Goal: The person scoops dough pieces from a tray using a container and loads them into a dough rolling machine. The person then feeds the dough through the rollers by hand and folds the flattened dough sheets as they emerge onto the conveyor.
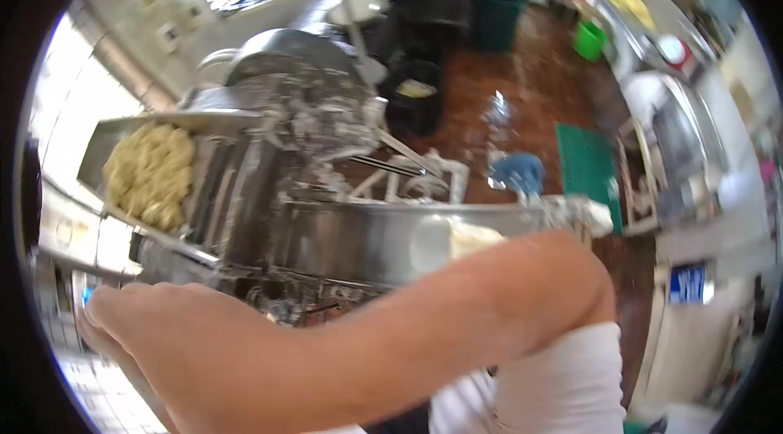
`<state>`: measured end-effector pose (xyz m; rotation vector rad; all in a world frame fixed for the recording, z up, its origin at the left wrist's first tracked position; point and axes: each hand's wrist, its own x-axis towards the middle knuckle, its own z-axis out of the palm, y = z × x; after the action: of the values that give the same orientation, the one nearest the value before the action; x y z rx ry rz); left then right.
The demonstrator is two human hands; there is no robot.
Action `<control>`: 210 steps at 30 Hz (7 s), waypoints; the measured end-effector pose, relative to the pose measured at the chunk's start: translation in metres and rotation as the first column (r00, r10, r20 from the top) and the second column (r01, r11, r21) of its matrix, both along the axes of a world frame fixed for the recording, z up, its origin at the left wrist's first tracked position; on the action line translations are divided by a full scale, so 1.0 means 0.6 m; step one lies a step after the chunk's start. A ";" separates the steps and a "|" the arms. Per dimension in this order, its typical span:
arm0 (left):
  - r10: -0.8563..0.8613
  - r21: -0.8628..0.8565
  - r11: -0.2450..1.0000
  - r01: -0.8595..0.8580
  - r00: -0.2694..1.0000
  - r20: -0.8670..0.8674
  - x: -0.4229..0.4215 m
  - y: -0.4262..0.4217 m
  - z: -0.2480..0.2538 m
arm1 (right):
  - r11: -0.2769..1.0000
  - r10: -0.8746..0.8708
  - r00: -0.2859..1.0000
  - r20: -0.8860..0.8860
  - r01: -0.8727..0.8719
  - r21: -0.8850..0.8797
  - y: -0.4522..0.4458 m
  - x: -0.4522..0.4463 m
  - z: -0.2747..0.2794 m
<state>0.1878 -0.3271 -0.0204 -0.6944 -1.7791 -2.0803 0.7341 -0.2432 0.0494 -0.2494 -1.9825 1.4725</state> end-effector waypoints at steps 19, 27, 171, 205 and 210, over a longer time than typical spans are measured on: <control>-0.015 -0.352 -0.177 0.919 0.355 0.935 0.192 -0.254 -0.504 | 0.272 -0.665 -0.117 0.737 0.882 0.385 -0.058 0.432 -0.740; 0.283 -0.553 0.108 0.826 0.508 0.814 -0.032 -0.240 -0.595 | 0.415 -0.809 -0.073 0.583 0.631 0.656 0.010 0.370 -0.781; -0.619 -0.610 0.646 0.459 0.782 -0.067 -0.492 0.767 0.102 | -0.097 -0.995 -0.073 -0.067 0.860 0.501 -0.045 -0.474 -0.207; -0.994 -0.675 -0.111 0.730 -0.097 0.058 0.543 0.127 0.098 | 0.546 -0.603 0.565 -0.563 -0.222 -0.808 -0.059 -0.142 -0.141; -0.910 -0.979 0.200 0.025 -0.365 -0.196 0.693 0.121 0.033 | 0.437 -0.698 0.449 -0.558 -0.351 -0.828 -0.041 -0.014 -0.267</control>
<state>0.6038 -0.2545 -0.0009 -3.0008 -0.9449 -0.1101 0.7258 -0.2676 -0.1110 -0.0972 -0.1059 1.7806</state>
